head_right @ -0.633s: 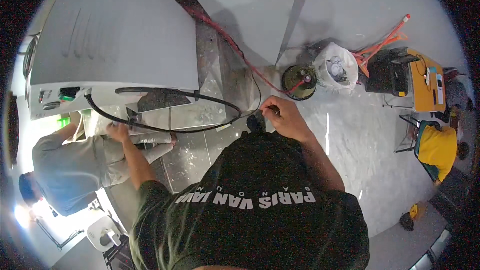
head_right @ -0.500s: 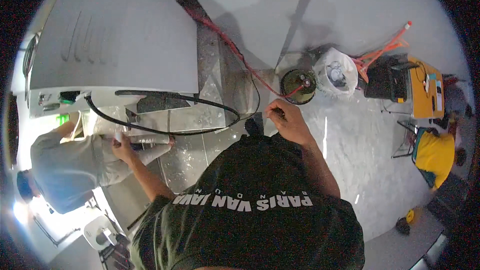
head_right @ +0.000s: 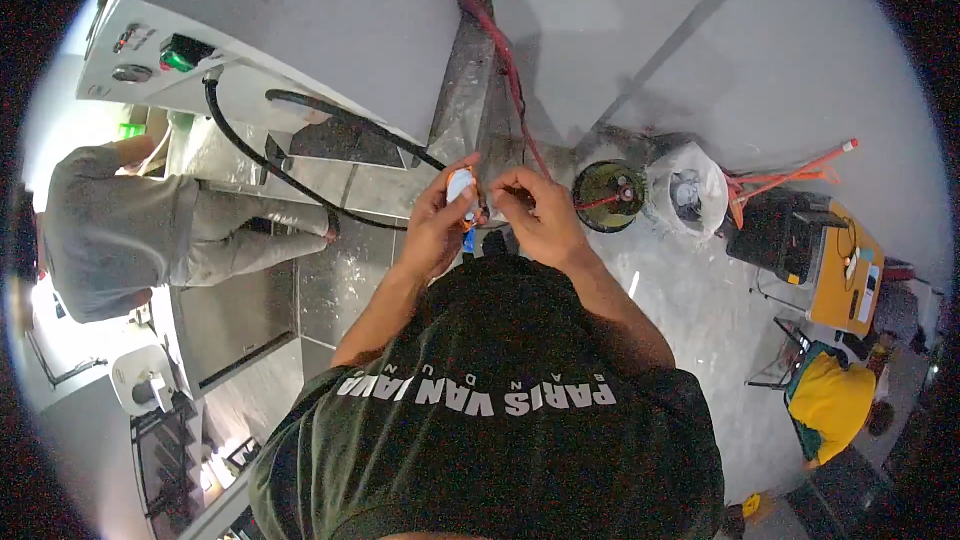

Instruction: Trim and clean a dental impression model using a grinding machine and water.

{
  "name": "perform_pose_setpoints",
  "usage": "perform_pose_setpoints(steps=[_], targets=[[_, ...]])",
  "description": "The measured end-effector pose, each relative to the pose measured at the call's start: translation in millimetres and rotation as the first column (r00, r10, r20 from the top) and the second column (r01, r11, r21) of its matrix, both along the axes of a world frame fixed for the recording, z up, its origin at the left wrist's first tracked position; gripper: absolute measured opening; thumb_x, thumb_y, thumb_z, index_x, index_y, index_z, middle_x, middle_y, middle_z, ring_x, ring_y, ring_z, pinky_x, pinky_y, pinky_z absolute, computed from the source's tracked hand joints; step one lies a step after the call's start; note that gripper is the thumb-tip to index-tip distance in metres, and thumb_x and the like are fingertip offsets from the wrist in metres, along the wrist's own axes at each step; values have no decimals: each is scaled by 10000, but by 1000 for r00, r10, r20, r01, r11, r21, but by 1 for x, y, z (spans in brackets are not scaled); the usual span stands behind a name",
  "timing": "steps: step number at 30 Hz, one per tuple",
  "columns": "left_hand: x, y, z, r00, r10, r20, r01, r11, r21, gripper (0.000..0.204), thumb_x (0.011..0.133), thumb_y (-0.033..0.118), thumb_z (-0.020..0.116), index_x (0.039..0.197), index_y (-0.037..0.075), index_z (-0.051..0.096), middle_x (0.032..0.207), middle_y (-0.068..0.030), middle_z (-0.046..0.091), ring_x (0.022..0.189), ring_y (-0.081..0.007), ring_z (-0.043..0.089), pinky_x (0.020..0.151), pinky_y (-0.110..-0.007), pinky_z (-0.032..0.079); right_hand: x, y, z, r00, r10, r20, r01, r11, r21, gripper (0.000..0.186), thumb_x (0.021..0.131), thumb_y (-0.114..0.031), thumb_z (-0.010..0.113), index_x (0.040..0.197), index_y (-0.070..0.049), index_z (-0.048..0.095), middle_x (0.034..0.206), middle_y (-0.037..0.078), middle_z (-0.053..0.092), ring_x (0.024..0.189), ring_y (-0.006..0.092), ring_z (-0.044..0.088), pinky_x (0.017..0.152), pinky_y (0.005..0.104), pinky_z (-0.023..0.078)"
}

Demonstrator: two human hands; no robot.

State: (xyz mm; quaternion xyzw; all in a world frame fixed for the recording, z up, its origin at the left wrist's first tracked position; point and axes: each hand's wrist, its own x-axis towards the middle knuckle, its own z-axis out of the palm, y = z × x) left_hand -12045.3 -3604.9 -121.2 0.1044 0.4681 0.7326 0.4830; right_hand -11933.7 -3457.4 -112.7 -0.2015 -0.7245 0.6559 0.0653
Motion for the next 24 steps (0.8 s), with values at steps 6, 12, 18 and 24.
perform_pose_setpoints(steps=[6, 12, 18, 24], targets=[[16, 45, 15, 952, 63, 300, -82, 995, 53, 448, 1026, 233, 464, 1412, 7, 440, 1151, -80, 589, 1001, -169, 586, 851, -340, 507, 15, 10, -1, 963, -249, -106, 257, 964, 64, 257, 900, -101, 673, 1142, -22, 635, 946, 92, 685, 824, 150, 650, 712, 302, 511], [16, 55, 6, 956, -169, 239, 135, 979, 152, 561, 866, 24, 533, 1416, -15, 429, 1226, -98, 574, 1087, -185, 578, 900, -355, 504, 20, 29, 4, 963, -228, -144, 216, 972, -95, 325, 920, -125, 679, 1222, -21, 622, 1024, 69, 663, 803, 114, 631, 678, 261, 501], [11, 31, 10, 965, -215, -152, 210, 976, -52, 671, 815, -82, 590, 1454, -34, 392, 1240, -90, 589, 1107, -126, 565, 877, -310, 519, 15, 17, -5, 975, -174, -142, 153, 977, -145, 320, 962, -166, 652, 1231, 1, 607, 1002, 48, 659, 836, 91, 608, 712, 247, 495], [-5, -20, 14, 803, -337, -491, 193, 928, -320, 449, 895, -27, 615, 1340, -42, 557, 1032, -58, 671, 850, -95, 634, 720, -243, 523, 9, -32, -12, 945, -315, -91, 270, 905, -328, 247, 980, -157, 622, 1159, 12, 643, 960, 24, 658, 830, 82, 585, 741, 239, 477]])
